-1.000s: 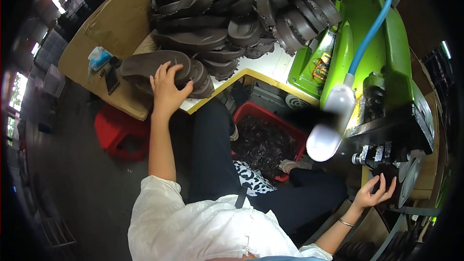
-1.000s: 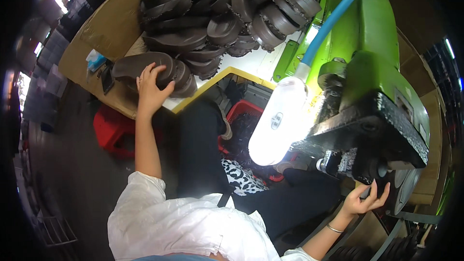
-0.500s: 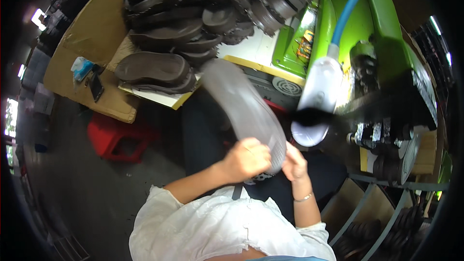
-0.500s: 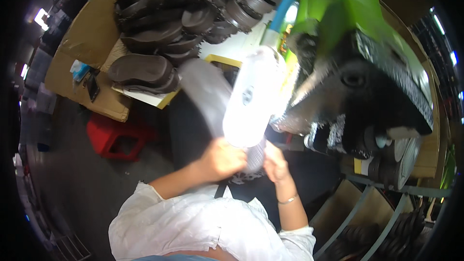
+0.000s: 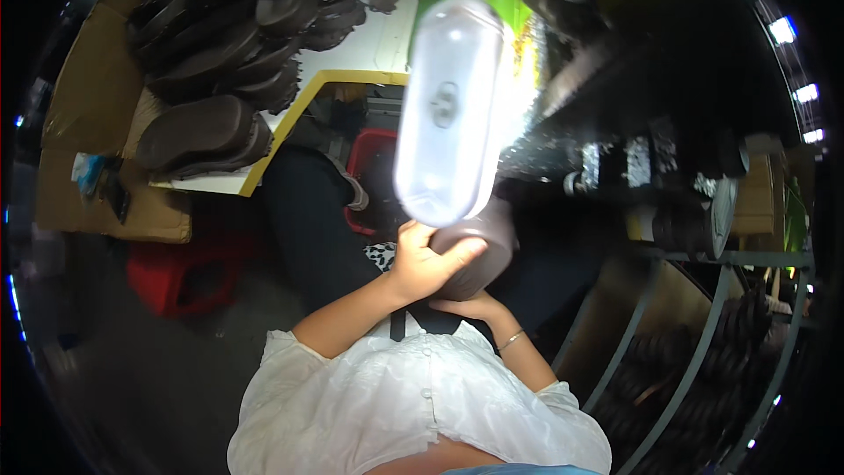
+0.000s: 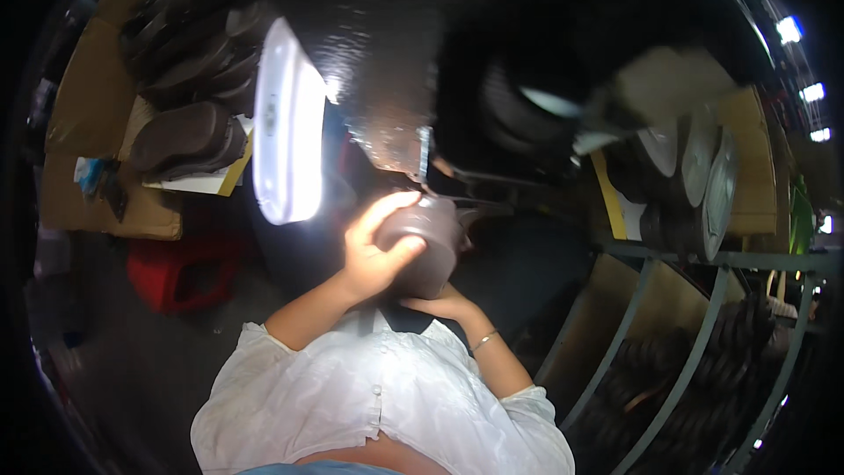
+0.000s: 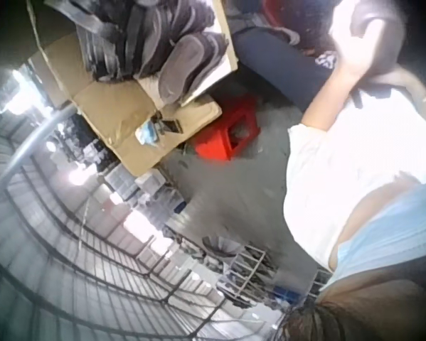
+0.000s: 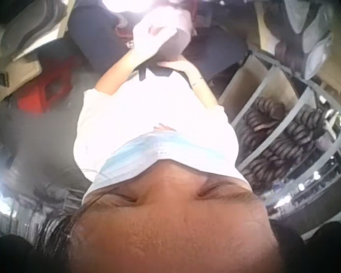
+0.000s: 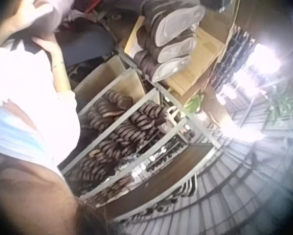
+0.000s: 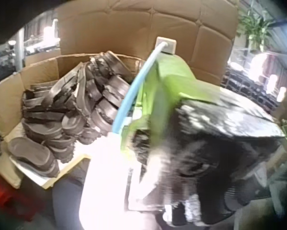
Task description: The person repeatedly presses the soles of brown slip-on shoes against a rotating grinding wheel to smooth or shape them. After grinding, the person stacks the finished shoes on a nearby shelf. The process is repeated for multiple shoes throughout the clip.
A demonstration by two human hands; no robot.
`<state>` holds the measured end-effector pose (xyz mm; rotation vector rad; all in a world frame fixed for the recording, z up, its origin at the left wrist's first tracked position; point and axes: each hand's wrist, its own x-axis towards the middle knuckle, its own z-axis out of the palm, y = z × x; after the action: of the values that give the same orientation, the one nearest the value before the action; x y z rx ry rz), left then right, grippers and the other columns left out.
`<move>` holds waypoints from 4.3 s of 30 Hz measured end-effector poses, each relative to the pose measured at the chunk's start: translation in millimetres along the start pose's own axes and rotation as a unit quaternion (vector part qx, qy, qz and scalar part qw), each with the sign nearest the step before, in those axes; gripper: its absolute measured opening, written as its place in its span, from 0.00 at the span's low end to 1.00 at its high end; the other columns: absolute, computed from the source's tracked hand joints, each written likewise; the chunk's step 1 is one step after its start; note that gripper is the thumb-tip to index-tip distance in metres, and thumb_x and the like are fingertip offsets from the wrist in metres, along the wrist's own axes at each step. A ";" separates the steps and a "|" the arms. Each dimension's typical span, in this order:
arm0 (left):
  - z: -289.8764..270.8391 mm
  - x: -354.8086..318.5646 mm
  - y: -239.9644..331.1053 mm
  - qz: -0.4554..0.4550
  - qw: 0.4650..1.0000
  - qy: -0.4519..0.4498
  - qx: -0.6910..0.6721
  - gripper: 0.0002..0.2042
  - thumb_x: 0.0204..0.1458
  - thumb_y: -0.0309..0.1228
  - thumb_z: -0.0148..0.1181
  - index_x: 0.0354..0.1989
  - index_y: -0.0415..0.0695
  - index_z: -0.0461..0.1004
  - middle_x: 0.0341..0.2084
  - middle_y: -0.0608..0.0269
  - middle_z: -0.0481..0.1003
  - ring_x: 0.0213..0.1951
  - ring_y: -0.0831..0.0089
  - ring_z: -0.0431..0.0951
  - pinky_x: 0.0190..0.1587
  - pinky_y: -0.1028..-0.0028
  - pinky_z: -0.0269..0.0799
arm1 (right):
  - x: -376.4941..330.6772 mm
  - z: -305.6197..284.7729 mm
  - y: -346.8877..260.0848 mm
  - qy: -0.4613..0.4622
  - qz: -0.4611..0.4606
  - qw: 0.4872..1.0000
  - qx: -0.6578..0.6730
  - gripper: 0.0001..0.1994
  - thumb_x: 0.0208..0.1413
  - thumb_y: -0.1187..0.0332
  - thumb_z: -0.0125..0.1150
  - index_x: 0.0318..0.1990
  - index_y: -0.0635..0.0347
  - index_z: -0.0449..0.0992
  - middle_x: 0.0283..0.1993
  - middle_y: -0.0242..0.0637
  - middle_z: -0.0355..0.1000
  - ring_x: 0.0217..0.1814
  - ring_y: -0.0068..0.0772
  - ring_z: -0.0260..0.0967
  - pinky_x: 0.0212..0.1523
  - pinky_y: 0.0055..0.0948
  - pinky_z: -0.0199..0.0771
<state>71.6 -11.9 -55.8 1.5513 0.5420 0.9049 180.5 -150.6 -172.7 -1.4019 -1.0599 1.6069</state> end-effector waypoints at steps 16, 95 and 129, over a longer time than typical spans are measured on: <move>-4.7 41.5 47.4 -0.036 0.997 -0.061 0.020 0.12 0.44 0.28 0.63 0.36 0.37 0.73 0.29 0.60 0.76 0.31 0.76 0.75 0.36 0.76 0.71 | 27.0 29.6 -22.3 -0.080 -0.001 0.996 -0.026 0.23 0.49 0.59 0.61 0.49 0.65 0.68 0.51 0.43 0.66 0.54 0.34 0.62 0.53 0.30 0.61; 16.2 16.4 22.3 -0.001 0.993 0.080 -0.092 0.16 0.43 0.35 0.65 0.34 0.36 0.70 0.28 0.62 0.73 0.31 0.78 0.71 0.37 0.77 0.68 | 3.0 -75.9 -56.7 -0.092 -0.077 0.968 0.220 0.54 0.27 0.71 0.75 0.63 0.64 0.43 0.62 0.38 0.52 0.64 0.31 0.48 0.60 0.30 0.52; -59.1 -10.4 14.4 -0.056 0.988 0.115 -0.091 0.19 0.50 0.37 0.59 0.42 0.34 0.65 0.33 0.65 0.70 0.35 0.82 0.68 0.41 0.80 0.64 | -37.5 -86.1 -129.3 0.399 -0.392 0.775 0.295 0.23 0.41 0.69 0.52 0.49 0.65 0.62 0.43 0.50 0.67 0.46 0.42 0.67 0.50 0.37 0.67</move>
<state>16.3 13.3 -44.4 1.2479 0.6853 1.0246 272.3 -125.7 -44.3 -0.8443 -0.4223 0.5126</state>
